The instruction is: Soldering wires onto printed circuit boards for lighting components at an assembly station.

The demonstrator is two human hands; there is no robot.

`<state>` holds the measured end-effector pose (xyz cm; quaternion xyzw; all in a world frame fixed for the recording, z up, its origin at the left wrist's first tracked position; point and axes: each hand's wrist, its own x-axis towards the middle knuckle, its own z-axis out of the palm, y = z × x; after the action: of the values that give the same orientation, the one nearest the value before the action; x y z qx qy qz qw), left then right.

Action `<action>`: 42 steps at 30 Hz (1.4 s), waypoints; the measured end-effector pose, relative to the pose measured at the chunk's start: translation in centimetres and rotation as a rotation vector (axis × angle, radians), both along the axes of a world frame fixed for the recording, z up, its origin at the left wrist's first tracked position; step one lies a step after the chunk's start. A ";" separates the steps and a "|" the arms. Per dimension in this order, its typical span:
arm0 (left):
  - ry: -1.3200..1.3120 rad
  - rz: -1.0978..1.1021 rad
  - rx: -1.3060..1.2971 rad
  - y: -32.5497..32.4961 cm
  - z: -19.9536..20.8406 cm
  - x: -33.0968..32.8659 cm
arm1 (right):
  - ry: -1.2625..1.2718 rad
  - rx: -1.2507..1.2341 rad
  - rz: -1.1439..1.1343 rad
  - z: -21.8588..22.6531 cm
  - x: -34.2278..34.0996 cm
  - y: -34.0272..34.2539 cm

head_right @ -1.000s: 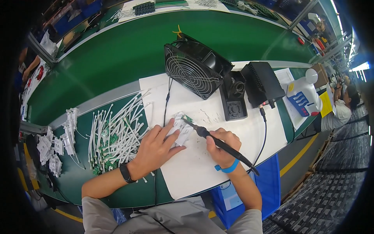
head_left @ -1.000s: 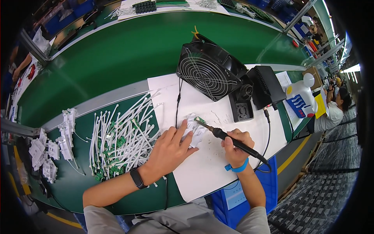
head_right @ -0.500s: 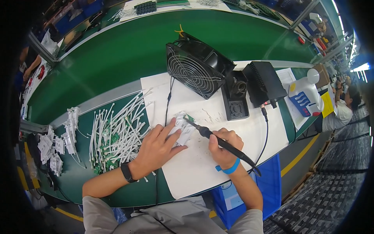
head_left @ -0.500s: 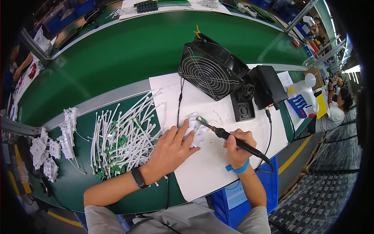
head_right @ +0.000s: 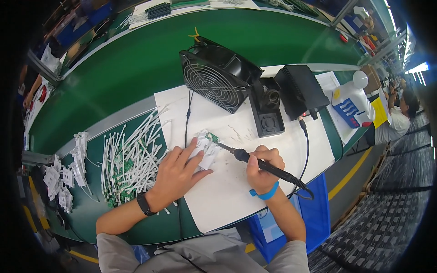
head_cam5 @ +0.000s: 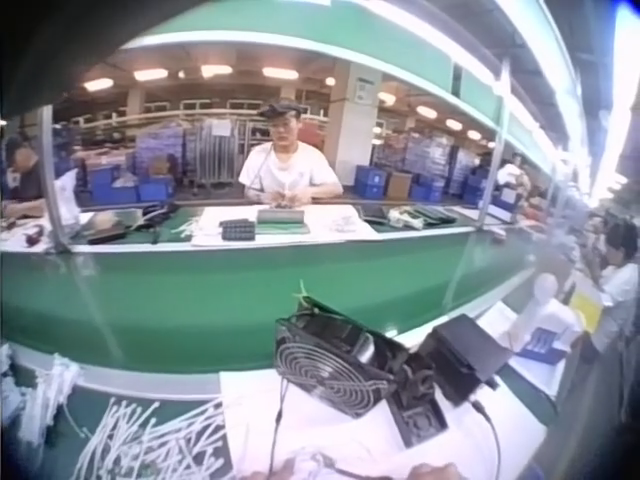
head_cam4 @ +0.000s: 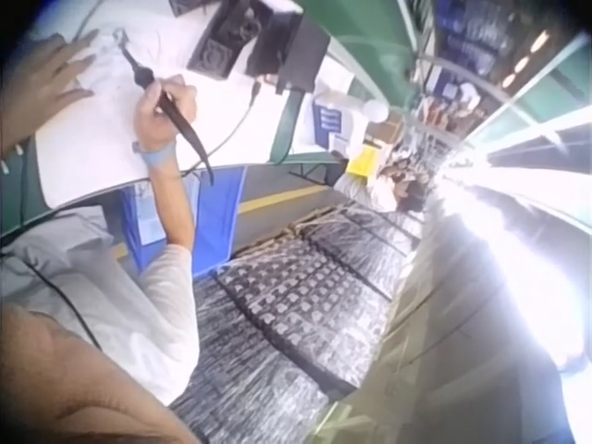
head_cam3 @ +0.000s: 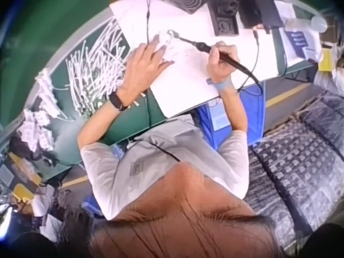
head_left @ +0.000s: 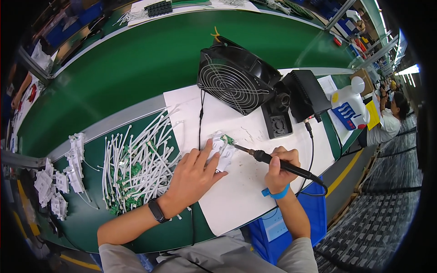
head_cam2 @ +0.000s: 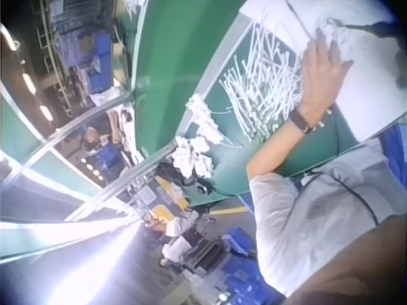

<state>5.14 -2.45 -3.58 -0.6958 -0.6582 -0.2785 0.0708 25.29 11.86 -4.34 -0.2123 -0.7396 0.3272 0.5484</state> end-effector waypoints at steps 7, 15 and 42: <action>-0.016 -0.005 -0.010 0.1 0.1 0.0 | -0.001 0.017 -0.029 0.1 -0.1 -0.1; -0.016 -0.010 -0.008 0.2 0.2 -0.1 | -0.042 0.061 -0.041 0.0 0.0 0.0; -0.004 -0.009 0.008 0.2 0.0 0.0 | 0.059 -0.001 -0.029 1.1 0.1 0.5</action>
<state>5.10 -2.25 -3.62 -0.6981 -0.6540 -0.2828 0.0710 25.44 12.33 -3.20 -0.2136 -0.7197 0.3259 0.5745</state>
